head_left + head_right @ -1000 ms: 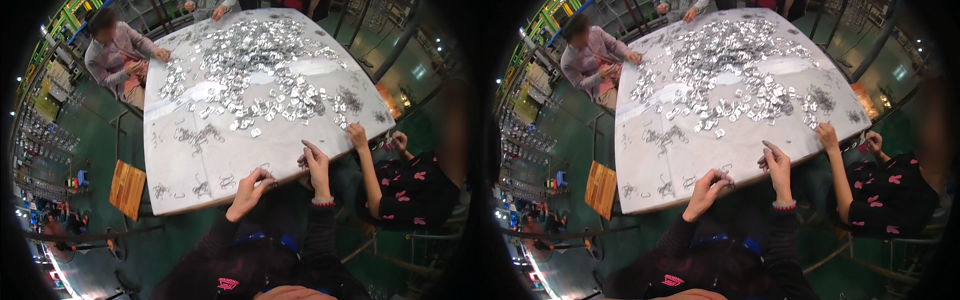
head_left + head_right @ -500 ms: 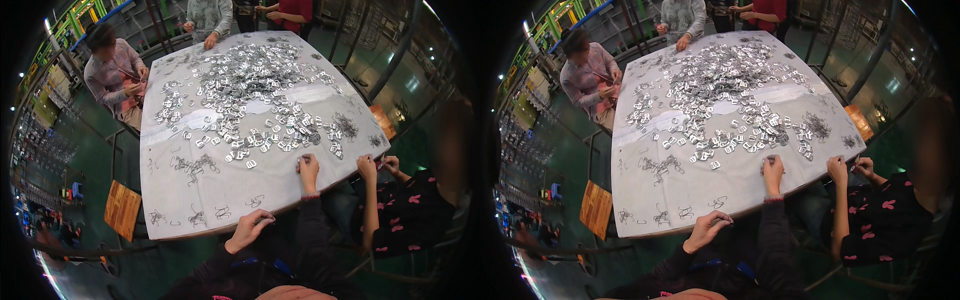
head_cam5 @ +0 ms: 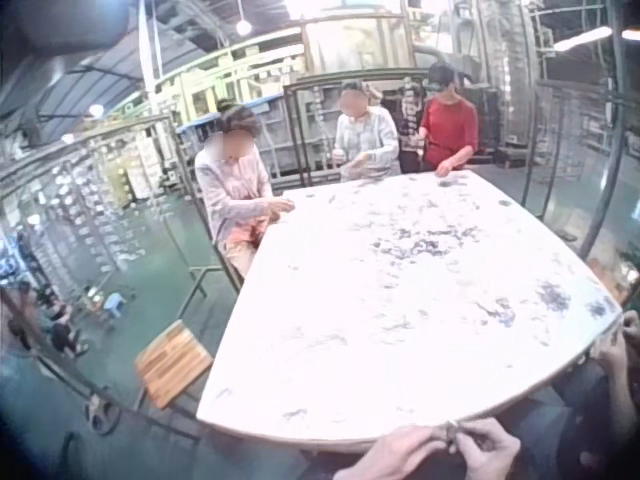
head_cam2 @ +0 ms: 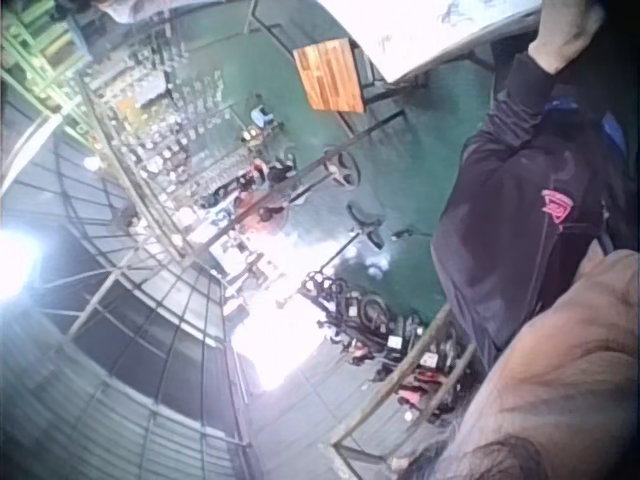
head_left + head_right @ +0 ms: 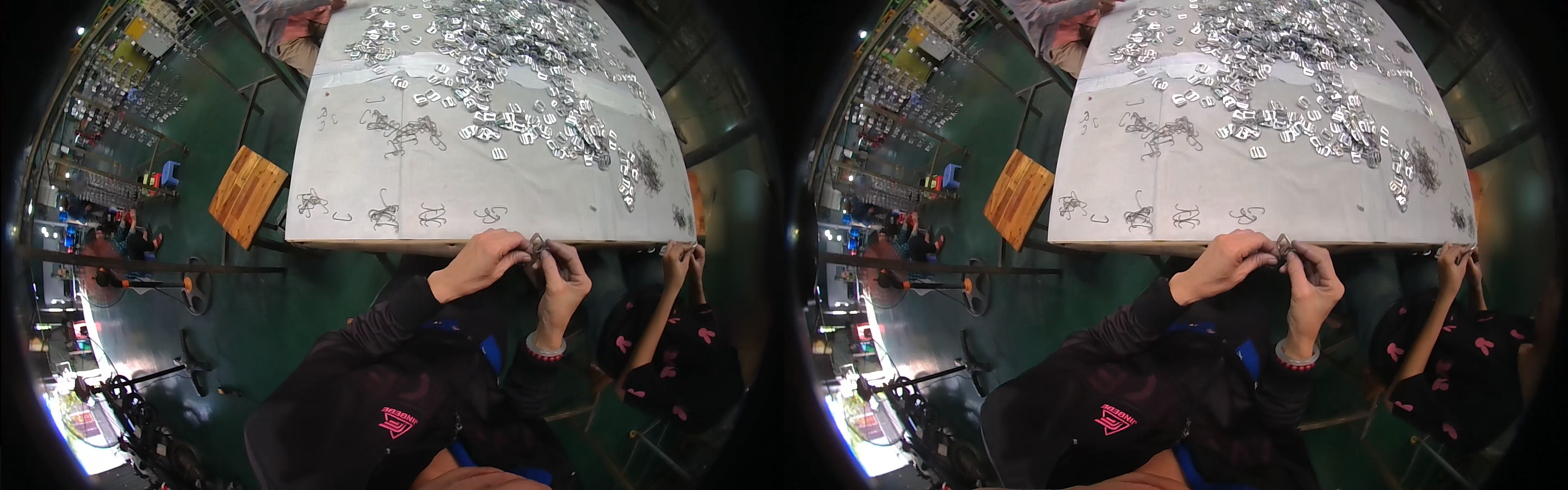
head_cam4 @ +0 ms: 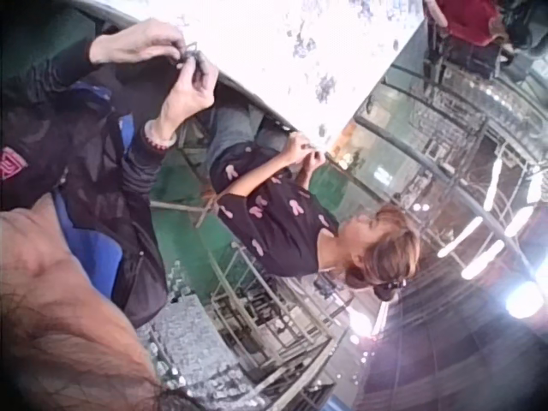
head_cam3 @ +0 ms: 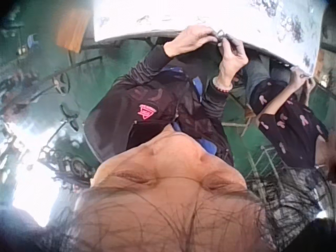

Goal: The person repeatedly picks small metal clips and wire loops from a table, threads the loops through the clips, and accumulates a chain of linked clips. They periodically lift the assembled chain and hang it on a nearby rack. Other workers perform the same task at the same table.

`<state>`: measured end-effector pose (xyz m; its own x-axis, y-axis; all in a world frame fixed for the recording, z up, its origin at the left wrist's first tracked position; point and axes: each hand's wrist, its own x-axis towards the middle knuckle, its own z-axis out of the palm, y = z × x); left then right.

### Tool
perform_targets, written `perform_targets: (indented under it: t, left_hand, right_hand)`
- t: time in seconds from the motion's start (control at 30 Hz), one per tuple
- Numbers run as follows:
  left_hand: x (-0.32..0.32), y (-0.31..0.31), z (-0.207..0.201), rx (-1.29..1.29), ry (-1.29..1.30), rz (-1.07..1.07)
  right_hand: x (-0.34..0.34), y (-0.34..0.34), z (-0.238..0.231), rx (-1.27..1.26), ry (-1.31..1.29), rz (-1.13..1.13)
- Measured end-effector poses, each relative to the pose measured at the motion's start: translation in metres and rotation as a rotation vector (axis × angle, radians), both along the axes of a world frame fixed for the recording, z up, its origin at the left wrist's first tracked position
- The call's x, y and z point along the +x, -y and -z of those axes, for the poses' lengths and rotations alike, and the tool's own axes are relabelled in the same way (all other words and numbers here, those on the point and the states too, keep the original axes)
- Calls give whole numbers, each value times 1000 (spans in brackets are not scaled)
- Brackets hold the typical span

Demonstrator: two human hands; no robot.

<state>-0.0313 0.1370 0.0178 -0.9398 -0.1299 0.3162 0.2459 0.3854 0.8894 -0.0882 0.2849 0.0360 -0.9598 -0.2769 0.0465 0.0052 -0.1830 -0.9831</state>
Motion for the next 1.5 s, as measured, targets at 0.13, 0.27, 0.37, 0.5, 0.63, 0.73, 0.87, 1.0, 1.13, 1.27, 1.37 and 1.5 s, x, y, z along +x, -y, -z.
perform_targets:
  t: [0.13,0.27,0.37,0.5,0.63,0.73,0.87,1.0,1.13,1.27,1.37,1.5]
  left_hand:
    - [4,4,-5,-22,-24,-27]
    - [9,12,2,122,40,5]
    - [2,47,16,4,-70,-331]
    - [-6,165,49,-312,129,-682]
    - [-4,233,93,-717,287,-703]
    - [-4,233,101,-681,302,-614]
    - [-6,224,78,-707,412,-549]
    - [-19,235,62,-673,490,-456]
    - [-29,233,46,-722,526,-544]
    - [-32,200,26,-399,300,-508]
    - [-40,169,34,-247,332,-358]
    - [-67,158,52,-503,218,-416]
  right_hand:
    - [6,6,-1,-66,2,37]
    - [6,10,9,-279,197,37]
    - [1,12,14,-329,288,46]
    - [-6,11,11,-341,281,5]
    - [-11,13,3,-246,199,-21]
    - [-13,15,-3,-232,256,-41]
    - [-12,13,-8,-305,219,-110]
    - [-9,4,-6,-291,165,-150]
    - [-1,-2,-4,-306,180,-144]
    - [11,-7,-9,-272,172,-95]
    - [16,-10,-9,-186,165,-105]
    - [23,-12,-4,-119,120,-71]
